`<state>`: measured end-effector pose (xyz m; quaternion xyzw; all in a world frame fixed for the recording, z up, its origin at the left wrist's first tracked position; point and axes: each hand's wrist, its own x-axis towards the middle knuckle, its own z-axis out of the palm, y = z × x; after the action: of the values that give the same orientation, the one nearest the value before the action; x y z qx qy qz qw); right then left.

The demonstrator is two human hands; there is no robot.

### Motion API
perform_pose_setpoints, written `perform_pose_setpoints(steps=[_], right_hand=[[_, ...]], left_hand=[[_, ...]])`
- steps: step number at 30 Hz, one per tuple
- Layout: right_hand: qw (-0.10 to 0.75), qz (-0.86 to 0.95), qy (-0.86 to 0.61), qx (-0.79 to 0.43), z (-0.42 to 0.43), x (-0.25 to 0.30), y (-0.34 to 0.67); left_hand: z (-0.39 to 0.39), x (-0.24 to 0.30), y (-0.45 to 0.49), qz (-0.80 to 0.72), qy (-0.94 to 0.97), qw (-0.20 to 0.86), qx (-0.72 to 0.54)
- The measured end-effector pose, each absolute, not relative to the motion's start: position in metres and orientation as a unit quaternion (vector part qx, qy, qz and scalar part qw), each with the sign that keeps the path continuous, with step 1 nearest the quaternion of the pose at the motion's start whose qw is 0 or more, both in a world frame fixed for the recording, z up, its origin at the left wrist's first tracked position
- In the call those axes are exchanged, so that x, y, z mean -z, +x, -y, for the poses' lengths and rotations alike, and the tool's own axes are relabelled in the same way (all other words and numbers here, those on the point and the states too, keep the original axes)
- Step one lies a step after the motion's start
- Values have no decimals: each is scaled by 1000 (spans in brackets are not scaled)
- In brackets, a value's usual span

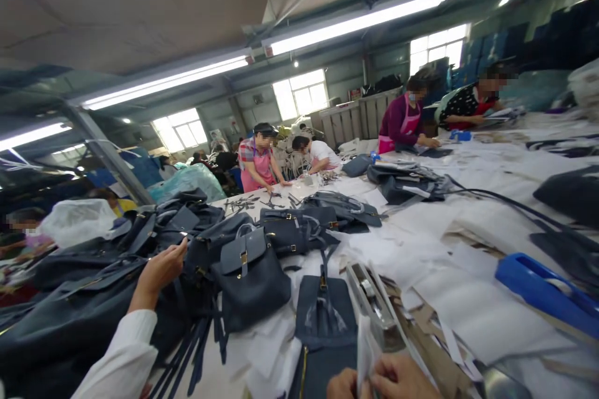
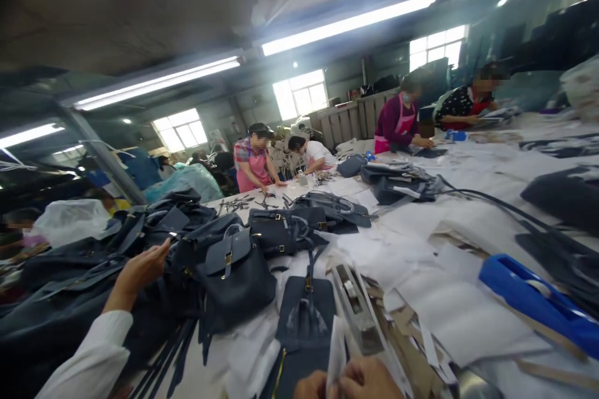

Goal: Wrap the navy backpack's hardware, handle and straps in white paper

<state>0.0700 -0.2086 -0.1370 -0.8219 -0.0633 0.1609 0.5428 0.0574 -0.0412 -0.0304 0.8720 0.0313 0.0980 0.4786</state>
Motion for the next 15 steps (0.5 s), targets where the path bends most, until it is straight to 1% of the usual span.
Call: perform_pose_setpoints(steps=[4, 7, 12, 15], right_hand=[[547, 32, -818, -175, 209, 104, 58], [559, 18, -805, -198, 212, 83, 54], [589, -19, -770, -243, 220, 79, 57], [617, 5, -740, -267, 226, 80, 59]], left_hand=[[61, 67, 31, -66, 868, 493, -3], [67, 77, 15, -67, 856, 510, 55], [61, 75, 18, -69, 826, 546, 117], [57, 78, 19, -68, 788, 591, 161]])
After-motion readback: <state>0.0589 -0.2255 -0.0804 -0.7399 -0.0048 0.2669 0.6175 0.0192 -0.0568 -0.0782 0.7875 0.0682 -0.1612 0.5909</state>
